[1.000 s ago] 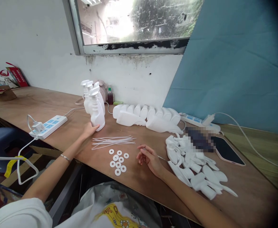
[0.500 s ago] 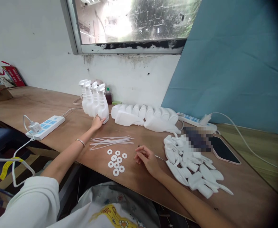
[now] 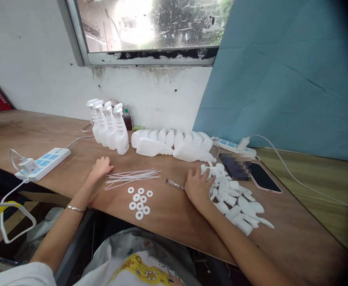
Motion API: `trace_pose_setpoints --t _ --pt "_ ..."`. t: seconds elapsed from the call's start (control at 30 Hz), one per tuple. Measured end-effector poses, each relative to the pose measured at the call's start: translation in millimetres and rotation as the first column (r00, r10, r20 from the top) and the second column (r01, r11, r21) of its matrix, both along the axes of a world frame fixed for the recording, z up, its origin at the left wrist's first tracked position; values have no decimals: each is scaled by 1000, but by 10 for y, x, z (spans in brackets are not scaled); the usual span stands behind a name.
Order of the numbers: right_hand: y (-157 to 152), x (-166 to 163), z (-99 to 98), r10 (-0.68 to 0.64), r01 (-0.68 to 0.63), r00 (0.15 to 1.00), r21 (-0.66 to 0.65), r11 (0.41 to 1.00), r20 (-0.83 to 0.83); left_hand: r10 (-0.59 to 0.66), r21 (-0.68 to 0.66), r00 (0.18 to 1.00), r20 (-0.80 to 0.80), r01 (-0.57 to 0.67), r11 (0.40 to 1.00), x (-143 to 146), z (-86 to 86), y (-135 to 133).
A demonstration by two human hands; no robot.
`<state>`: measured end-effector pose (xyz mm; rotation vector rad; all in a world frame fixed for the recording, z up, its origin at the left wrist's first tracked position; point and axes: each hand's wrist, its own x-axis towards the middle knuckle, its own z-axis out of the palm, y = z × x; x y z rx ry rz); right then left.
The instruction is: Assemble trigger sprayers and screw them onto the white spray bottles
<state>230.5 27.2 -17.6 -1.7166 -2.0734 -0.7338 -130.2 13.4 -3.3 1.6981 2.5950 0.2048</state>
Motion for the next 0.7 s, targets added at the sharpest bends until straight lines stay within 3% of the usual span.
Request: trace_pose_setpoints --t 0.1,0.17,0.23,0.27,0.33,0.47,0.57,0.7 --pt "47 24 -30 -8 9 1000 -61 998 10 -52 88 997 -52 57 995 255 88 -183" --pt "62 24 -30 21 -20 1000 -75 997 15 -266 173 962 -66 273 946 511 166 -312" --pt "67 26 -8 72 -71 997 -62 996 13 -588 160 807 58 574 803 747 245 -445" --pt "66 28 8 108 -107 994 -51 993 8 -690 127 710 143 678 724 838 278 -508" --pt "53 28 38 189 -190 982 -21 982 -18 -765 64 584 272 782 620 950 315 -611" --pt "-59 -36 36 444 -438 887 74 896 -130 -751 -9 605 265 781 625 972 259 -687" --pt "-232 -155 -25 623 -614 746 120 780 -237 -735 -7 624 265 763 646 949 189 -668" --pt "-452 -313 -113 752 -796 550 42 603 -364 -718 -2 648 255 743 670 985 177 -635"
